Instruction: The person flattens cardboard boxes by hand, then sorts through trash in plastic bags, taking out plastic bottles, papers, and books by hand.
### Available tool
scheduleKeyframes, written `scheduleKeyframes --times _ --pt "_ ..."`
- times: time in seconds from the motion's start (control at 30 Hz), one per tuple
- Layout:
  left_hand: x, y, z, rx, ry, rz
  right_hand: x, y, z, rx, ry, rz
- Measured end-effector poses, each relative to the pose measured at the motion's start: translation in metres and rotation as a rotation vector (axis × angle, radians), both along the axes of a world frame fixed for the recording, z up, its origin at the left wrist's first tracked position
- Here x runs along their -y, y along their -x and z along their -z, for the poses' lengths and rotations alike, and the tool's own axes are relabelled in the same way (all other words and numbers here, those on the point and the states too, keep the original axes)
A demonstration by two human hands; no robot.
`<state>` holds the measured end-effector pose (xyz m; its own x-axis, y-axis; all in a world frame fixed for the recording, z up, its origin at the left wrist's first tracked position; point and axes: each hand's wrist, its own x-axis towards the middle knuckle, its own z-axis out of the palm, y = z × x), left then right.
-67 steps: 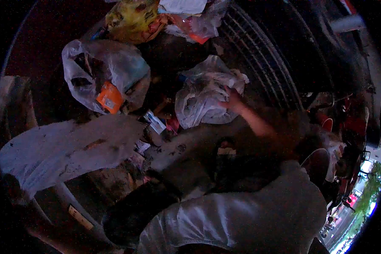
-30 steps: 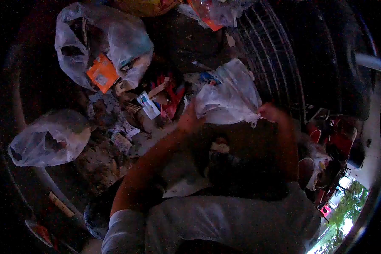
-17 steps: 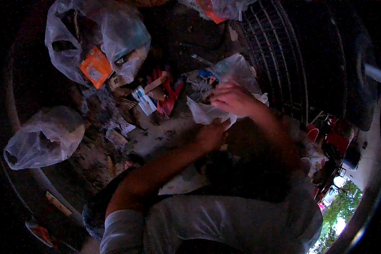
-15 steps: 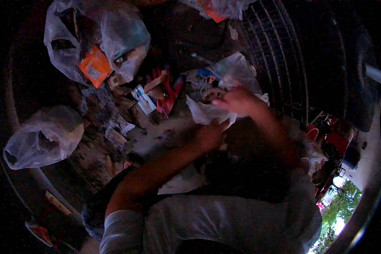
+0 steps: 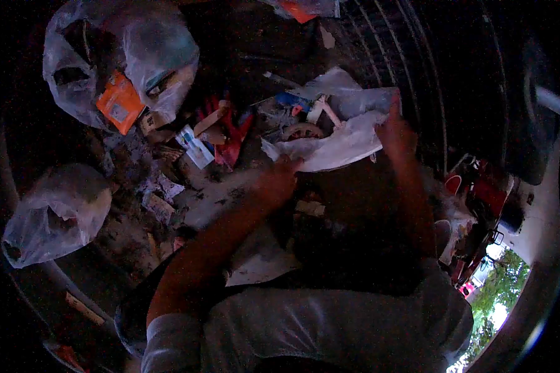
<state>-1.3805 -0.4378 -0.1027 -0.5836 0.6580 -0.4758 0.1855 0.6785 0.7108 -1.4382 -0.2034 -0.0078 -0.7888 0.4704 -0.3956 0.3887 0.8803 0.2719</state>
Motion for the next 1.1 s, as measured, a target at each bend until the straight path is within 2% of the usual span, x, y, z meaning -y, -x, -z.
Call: scheduleKeyframes --times 0.13,0.23,0.33,0.43,0.53,0.63,0.73,0.8,0.87,0.93,1.0,1.07,1.1 --pt "0.003 -0.002 0.012 0.039 -0.094 -0.021 -0.039 -0.017 0.021 -0.274 0.257 0.176" --pt "0.005 -0.005 0.015 0.035 -0.026 0.126 -0.058 -0.028 0.031 -0.249 0.044 -0.070" --pt "0.009 -0.010 0.013 0.023 0.007 0.237 -0.059 -0.027 0.025 -0.221 0.234 -0.224" --pt "0.007 -0.019 0.009 0.026 -0.035 0.300 -0.024 -0.006 0.005 -0.379 0.489 -0.216" --pt "-0.001 -0.033 0.010 0.025 -0.062 0.357 -0.002 0.008 0.009 -0.444 0.500 -0.252" --pt "-0.010 -0.045 0.008 0.026 -0.094 0.396 0.005 0.017 0.008 -0.265 0.253 -0.593" --pt "-0.014 -0.051 0.007 0.028 -0.110 0.418 -0.003 0.002 0.026 -0.177 0.000 -0.690" --pt "-0.017 -0.054 0.006 0.028 -0.122 0.430 -0.013 -0.012 0.025 0.033 -0.190 -0.574" --pt "-0.020 -0.056 0.006 0.026 -0.130 0.433 -0.042 -0.027 0.035 0.127 -0.236 -0.487" --pt "-0.023 -0.057 0.005 0.030 -0.126 0.434 -0.071 -0.041 0.048 0.109 -0.141 -0.434" --pt "-0.027 -0.059 0.006 0.040 -0.109 0.430 -0.057 -0.033 0.043 0.118 -0.145 -0.396" --pt "-0.026 -0.059 0.005 0.041 -0.095 0.437 -0.027 -0.013 0.022 0.039 0.033 -0.402" --pt "-0.024 -0.058 0.005 0.044 -0.086 0.432 -0.011 0.003 0.008 -0.045 0.213 -0.426"
